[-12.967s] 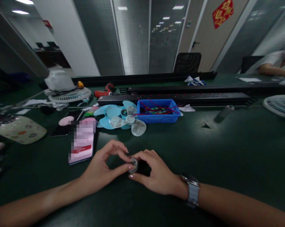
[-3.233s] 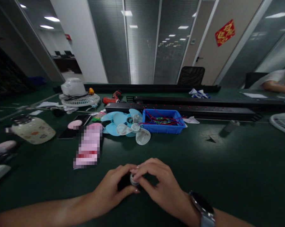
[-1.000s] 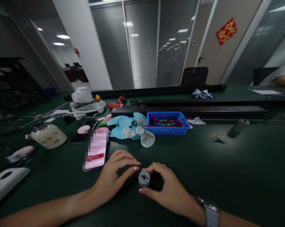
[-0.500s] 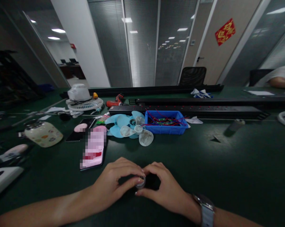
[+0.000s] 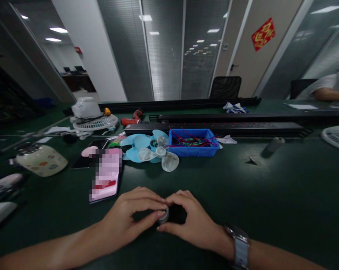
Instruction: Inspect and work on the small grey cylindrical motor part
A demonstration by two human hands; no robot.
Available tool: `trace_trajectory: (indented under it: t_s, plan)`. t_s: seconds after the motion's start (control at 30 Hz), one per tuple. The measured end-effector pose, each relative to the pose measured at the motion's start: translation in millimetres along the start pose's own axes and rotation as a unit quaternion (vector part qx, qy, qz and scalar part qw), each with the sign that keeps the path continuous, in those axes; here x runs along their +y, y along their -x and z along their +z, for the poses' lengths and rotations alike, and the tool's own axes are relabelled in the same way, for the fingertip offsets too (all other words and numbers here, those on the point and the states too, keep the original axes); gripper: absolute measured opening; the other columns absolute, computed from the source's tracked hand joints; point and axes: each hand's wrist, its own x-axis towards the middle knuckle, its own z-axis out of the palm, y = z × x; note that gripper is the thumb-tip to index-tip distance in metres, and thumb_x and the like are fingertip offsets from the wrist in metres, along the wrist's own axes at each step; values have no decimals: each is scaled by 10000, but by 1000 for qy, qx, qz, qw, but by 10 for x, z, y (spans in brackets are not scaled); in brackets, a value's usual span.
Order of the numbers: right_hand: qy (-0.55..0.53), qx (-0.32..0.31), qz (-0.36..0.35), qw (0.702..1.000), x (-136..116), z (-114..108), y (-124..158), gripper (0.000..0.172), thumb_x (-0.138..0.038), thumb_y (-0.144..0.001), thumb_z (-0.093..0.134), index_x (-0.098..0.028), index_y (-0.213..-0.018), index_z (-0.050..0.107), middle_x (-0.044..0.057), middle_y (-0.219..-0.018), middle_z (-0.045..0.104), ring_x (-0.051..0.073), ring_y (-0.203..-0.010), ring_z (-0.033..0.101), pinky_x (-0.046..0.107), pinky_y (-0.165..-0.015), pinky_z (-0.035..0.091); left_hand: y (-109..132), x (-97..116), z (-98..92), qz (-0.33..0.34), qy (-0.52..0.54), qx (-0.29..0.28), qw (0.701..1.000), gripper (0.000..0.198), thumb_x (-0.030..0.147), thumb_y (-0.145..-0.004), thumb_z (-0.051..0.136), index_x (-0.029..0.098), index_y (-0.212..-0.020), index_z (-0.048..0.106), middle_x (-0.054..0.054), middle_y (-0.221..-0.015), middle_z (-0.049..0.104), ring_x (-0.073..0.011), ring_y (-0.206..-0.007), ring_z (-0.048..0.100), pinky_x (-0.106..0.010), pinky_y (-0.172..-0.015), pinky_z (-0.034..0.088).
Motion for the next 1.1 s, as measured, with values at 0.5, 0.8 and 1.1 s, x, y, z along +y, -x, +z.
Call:
trace_trajectory:
  t_s: [0.5,0.8,1.1]
  plan:
    - [13,-1,19,1000,3,15,20,380,-389,-735,819,-219,-1037,663,28,-963,662,241,-951,577,388,-870,430,-89,-7,132,-142,118,96,978,187,214,-695,832,165,-733,655,-14,-830,709,-177,-799,663,-298,-725,494]
    - [-19,4,63,998,35,54,29,351,-326,-710,824,-213,-999,659,53,-1026,638,263,-1011,578,409,-900,455,-47,-9,56,-66,77,54,993,135,125,-775,705,206,-883,693,-26,-1115,688,-200,-1022,631,-343,-891,466]
    - [-14,1,60,998,17,37,24,364,-316,-711,825,-221,-1022,662,41,-1029,638,247,-1003,576,386,-892,458,-59,-7,75,-121,76,71,987,123,189,-717,781,177,-723,658,-37,-1030,687,-210,-955,638,-347,-849,462]
